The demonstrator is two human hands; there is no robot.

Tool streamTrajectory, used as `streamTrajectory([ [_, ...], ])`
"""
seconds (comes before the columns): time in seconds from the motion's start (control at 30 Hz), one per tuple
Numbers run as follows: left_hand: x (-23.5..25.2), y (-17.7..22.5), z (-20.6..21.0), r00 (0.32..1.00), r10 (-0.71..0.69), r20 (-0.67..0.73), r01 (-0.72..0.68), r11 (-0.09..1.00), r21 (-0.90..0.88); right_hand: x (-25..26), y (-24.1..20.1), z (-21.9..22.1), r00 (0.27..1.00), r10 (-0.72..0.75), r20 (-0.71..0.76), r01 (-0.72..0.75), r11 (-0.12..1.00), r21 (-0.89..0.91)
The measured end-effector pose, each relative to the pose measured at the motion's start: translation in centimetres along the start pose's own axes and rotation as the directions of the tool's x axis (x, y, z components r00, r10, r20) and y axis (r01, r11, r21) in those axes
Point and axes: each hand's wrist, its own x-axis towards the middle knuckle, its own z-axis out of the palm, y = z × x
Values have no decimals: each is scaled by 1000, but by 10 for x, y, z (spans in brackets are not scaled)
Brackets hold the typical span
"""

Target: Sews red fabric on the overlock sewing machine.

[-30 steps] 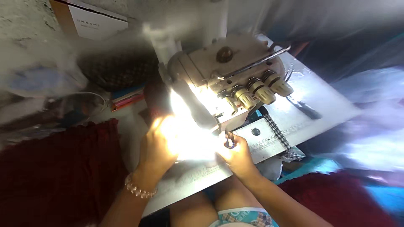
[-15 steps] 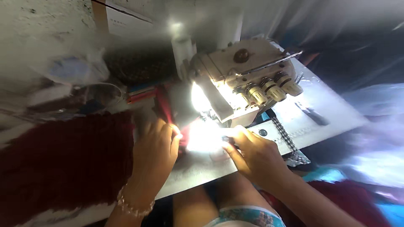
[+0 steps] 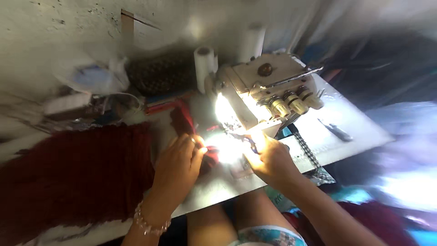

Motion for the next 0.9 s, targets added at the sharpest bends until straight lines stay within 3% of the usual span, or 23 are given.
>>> streamTrajectory([
  [0.03,1,1,2,1000,9,4,-9,998,-65,-7,3,-6,990,118,75,-131,972,197],
  [0.1,4,6,10,1000,12,17,-8,984,-178,-17,4,-7,949,217,229,-312,753,579],
  [0.17,7,13,22,999,4,37,6,963,-269,-23,1,1,947,222,230,-318,582,748],
  [0.33,5,29,44,998,59,30,-48,962,-267,-17,10,14,939,343,-25,-214,639,739],
  [0.43,6,34,49,989,131,-63,-140,978,-155,-16,16,14,921,388,-33,-240,633,736],
  [0.63,8,28,40,999,8,-49,-19,975,-224,-20,19,17,931,365,-26,-222,621,752],
  [0.77,17,29,40,993,-82,-86,59,968,-243,-20,11,14,910,406,79,-260,414,872],
  [0.9,31,26,44,974,-190,126,222,917,-333,-15,2,2,834,460,305,-405,134,904],
])
